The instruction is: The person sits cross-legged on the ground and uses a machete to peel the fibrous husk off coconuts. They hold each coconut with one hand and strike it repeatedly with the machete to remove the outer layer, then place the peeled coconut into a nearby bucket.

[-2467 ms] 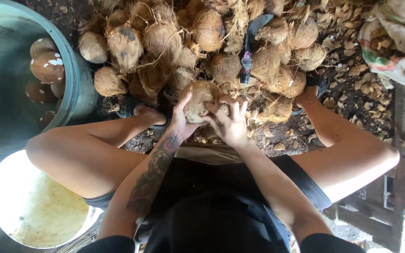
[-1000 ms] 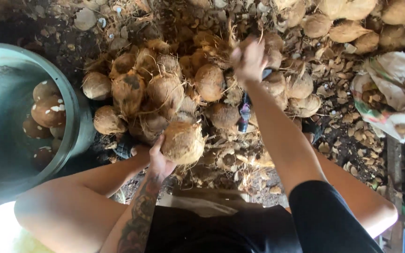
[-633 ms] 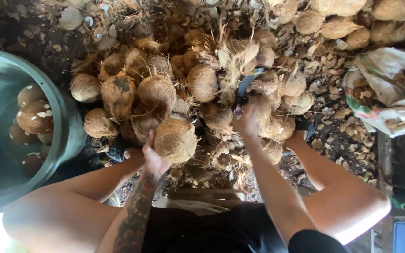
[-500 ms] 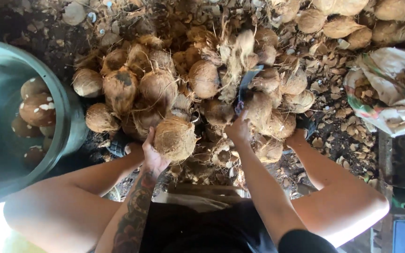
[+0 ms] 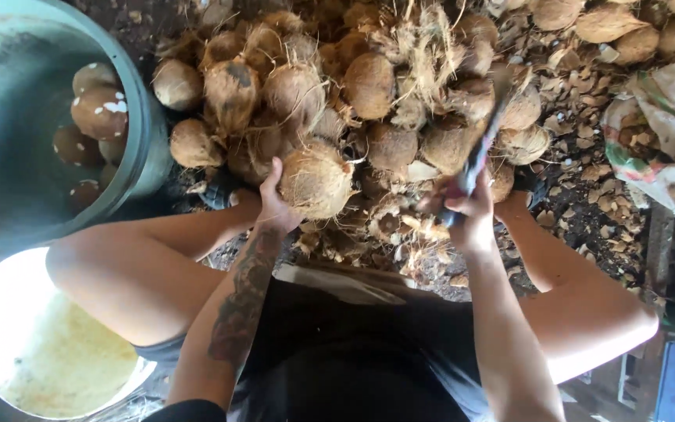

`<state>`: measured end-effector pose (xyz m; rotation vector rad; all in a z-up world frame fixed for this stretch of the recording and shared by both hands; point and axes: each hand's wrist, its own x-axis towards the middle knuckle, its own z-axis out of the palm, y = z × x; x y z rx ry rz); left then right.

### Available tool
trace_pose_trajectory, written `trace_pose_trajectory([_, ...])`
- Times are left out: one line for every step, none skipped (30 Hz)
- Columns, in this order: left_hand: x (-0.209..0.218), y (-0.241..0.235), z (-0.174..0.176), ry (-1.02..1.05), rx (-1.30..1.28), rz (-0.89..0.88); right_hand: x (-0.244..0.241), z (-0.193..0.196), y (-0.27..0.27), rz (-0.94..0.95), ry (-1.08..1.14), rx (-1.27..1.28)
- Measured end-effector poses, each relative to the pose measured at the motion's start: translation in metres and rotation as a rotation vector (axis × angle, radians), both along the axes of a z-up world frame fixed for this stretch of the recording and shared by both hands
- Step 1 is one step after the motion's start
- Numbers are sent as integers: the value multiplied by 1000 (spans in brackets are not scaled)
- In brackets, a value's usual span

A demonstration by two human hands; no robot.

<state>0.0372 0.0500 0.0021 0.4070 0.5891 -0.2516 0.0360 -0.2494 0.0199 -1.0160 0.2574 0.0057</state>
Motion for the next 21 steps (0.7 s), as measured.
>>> trace_pose_trajectory([-1,1,-3,-46,-22,-39,-8,-24,-11,112,-80,43])
trace_pose_trajectory([-2,1,-7,-91,-45,-77,-16,-49,-23,225,-160,87])
trace_pose_trajectory([-3,0,-15,-85,-43,-82,-25,-19,-7,219,-154,89])
trace_pose_trajectory([-4,-1,-23,-1,15,-53,-33,11,8,220,-213,-69])
trace_pose_trajectory([-2,-6,-31,78,70,-25,-39,41,20,220,-274,-234])
trace_pose_trajectory([-3,-3,-53,78,67,-31,-47,62,25,215,-272,-238])
trace_pose_trajectory([-4,3,-74,66,65,-70,-54,83,32,260,-397,-182])
trace_pose_trajectory([-6,9,-95,54,63,-110,-61,103,40,304,-522,-124])
trace_pose_trajectory([-9,8,-93,57,60,-110,-73,110,42,306,-518,-126])
trace_pose_trajectory([-12,7,-91,113,117,-110,-85,117,44,300,-560,-131])
trace_pose_trajectory([-14,8,-88,167,176,-107,-96,124,48,298,-605,-134])
trace_pose_trajectory([-17,9,-81,168,175,-104,-100,111,51,302,-604,-133])
trace_pose_trajectory([-15,9,-74,197,197,-108,-102,98,54,296,-666,-346])
trace_pose_trajectory([-14,8,-66,225,219,-113,-105,85,56,286,-724,-561])
trace_pose_trajectory([-12,7,-59,219,219,-110,-110,51,60,286,-731,-561])
trace_pose_trajectory([-11,5,-52,242,229,-69,-115,17,64,577,-182,-600])
trace_pose_trajectory([-11,4,-45,270,238,-27,-121,-18,68,835,389,-604])
trace_pose_trajectory([-10,5,-52,268,237,-23,-128,-25,66,838,386,-606])
trace_pose_trajectory([-9,9,-59,267,279,-91,-136,-34,67,831,382,-598])
trace_pose_trajectory([-7,14,-66,267,320,-159,-142,-43,69,825,379,-591])
trace_pose_trajectory([-8,11,-55,270,321,-159,-139,-13,70,826,381,-589])
